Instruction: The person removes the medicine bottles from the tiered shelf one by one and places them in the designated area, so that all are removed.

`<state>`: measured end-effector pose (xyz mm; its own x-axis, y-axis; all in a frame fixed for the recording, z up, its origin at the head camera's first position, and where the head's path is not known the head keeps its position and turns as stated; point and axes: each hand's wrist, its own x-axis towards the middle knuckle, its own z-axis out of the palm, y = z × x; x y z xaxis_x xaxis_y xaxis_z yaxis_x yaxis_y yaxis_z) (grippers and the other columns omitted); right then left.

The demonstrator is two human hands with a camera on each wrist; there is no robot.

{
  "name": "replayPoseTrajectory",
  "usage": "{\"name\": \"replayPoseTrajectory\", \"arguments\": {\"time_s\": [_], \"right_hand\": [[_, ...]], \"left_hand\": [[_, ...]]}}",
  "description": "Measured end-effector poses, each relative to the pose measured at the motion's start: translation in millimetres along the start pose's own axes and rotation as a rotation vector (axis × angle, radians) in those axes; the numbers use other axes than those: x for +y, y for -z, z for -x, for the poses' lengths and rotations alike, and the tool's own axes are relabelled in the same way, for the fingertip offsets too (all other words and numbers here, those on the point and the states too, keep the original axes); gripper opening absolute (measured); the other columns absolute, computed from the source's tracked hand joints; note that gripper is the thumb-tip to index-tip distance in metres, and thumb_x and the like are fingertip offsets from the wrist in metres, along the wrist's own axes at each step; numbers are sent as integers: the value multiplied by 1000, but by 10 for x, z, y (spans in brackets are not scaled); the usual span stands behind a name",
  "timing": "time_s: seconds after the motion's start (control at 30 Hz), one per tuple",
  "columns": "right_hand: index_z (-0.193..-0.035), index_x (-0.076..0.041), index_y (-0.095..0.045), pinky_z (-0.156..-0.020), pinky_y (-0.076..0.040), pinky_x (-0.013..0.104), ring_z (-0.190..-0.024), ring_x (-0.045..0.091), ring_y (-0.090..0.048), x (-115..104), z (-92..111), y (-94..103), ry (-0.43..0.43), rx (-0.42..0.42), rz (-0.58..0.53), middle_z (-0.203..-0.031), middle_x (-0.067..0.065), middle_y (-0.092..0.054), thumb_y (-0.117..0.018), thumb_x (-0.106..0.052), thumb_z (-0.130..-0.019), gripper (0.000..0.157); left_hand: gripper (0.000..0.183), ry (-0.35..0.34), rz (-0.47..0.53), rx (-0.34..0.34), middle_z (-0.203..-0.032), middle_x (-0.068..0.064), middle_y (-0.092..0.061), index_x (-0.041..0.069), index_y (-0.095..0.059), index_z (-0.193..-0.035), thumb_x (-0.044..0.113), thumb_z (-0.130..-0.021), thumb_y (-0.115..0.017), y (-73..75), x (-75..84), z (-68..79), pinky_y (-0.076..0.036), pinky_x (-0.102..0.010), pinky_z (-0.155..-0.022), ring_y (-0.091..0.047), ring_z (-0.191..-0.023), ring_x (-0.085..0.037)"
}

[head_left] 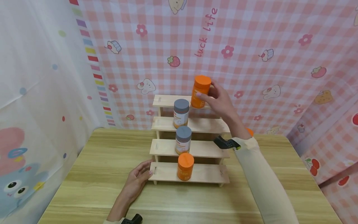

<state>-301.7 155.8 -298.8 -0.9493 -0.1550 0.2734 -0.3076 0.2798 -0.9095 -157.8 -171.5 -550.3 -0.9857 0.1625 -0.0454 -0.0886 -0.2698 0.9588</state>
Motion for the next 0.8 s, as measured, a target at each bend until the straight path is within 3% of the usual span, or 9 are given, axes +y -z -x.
{"name": "replayPoseTrajectory", "arguments": {"time_s": [0.4, 0.63, 0.8], "right_hand": [[-155, -27, -44, -113, -41, 51, -128, 29, -57, 31, 160, 133, 24, 0, -1, -142, 9, -61, -75, -30, -97, 66], [-156, -31, -42, -113, -41, 53, -134, 27, -53, 50, 288, 190, -37, 11, -2, -147, 7, -57, -76, -36, -96, 70], [-157, -29, -42, -114, -41, 53, -137, 28, -51, 82, 389, 233, -28, 16, 12, -150, 7, -55, -75, -32, -97, 68]], "left_hand": [[55, 20, 12, 0, -133, -16, -55, -8, -45, -149, -4, -97, -64, 6, 2, -10, -54, -28, -97, -61, -117, -16], [54, 9, 13, 11, -130, -15, -56, -8, -47, -147, -5, -96, -64, -4, 2, -15, -55, -27, -94, -62, -115, -16], [55, 3, 3, 4, -129, -15, -56, -9, -46, -147, -3, -96, -65, -14, 9, -2, -55, -27, -94, -61, -114, -16]]}}
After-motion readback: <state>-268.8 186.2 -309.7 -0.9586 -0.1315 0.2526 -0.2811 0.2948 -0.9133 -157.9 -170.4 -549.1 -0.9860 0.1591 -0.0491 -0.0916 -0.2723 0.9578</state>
